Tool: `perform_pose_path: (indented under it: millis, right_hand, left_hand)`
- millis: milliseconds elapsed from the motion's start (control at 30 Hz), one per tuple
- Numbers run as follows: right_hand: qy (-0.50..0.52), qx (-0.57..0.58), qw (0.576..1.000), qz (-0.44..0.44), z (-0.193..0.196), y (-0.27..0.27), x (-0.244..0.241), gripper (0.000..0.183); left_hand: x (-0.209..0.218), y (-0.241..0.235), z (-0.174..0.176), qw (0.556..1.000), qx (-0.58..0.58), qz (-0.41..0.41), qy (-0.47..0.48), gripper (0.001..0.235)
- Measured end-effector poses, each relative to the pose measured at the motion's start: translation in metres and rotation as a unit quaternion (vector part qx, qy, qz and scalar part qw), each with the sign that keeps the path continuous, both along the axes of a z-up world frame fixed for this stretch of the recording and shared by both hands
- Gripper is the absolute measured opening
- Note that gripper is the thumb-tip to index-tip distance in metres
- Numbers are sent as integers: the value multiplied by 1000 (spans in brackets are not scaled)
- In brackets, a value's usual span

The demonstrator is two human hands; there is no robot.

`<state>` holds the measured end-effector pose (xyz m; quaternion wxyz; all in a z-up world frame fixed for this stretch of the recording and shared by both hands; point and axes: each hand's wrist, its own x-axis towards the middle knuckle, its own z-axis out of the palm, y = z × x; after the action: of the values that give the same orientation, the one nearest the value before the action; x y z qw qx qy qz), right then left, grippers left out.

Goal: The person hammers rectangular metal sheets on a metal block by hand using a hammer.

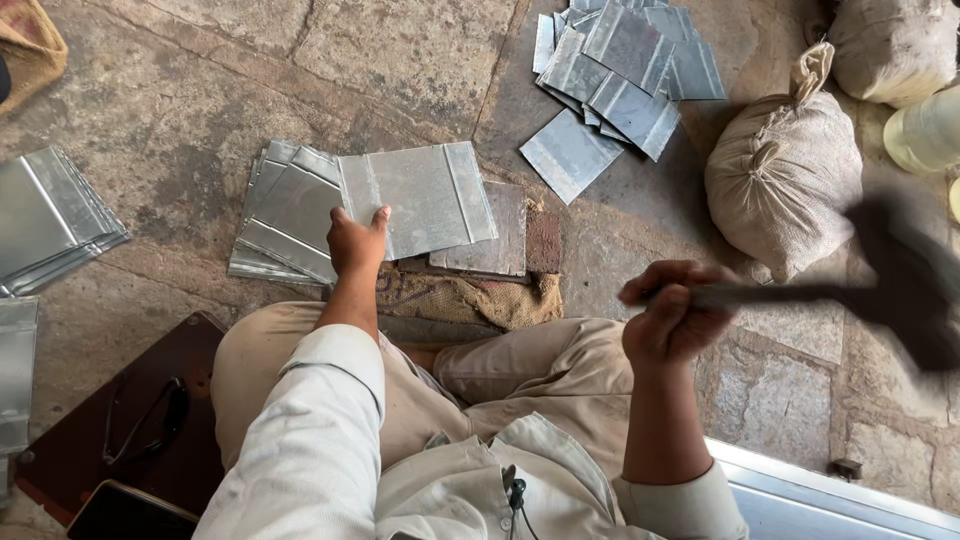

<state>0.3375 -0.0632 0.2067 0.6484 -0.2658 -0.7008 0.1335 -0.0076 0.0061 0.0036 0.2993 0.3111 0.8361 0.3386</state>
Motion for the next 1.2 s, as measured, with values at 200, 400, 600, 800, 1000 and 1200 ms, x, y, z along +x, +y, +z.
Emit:
perform_pose_path:
  millis: [200,400,600,800,1000,1200]
  right_hand:
    - [-13,-121,992,-20,-111,-10,-18,22]
    - [-304,-481,814,-116,-196,-37,-13,24]
    - [-90,-334,935,-75,-99,-23,2,27]
    - [79,-53,995,38,-77,-8,1,29]
    - [-316,-501,790,-158,-181,-38,-18,31]
    - [-236,-494,822,-159,-141,-17,-11,35]
  left_hand:
    - [1,-3,10,1000,-22,-4,-5,73]
    - [0,-3,7,1000,-17,3,8,72]
    - [2,-5,-4,1000,-2,3,23,70]
    - [1,0,-2,1000,-15,-6,25,70]
    - [0,-3,-2,999,-16,-12,26,71]
    - [-2,5,5,999,-16,-22,22,74]
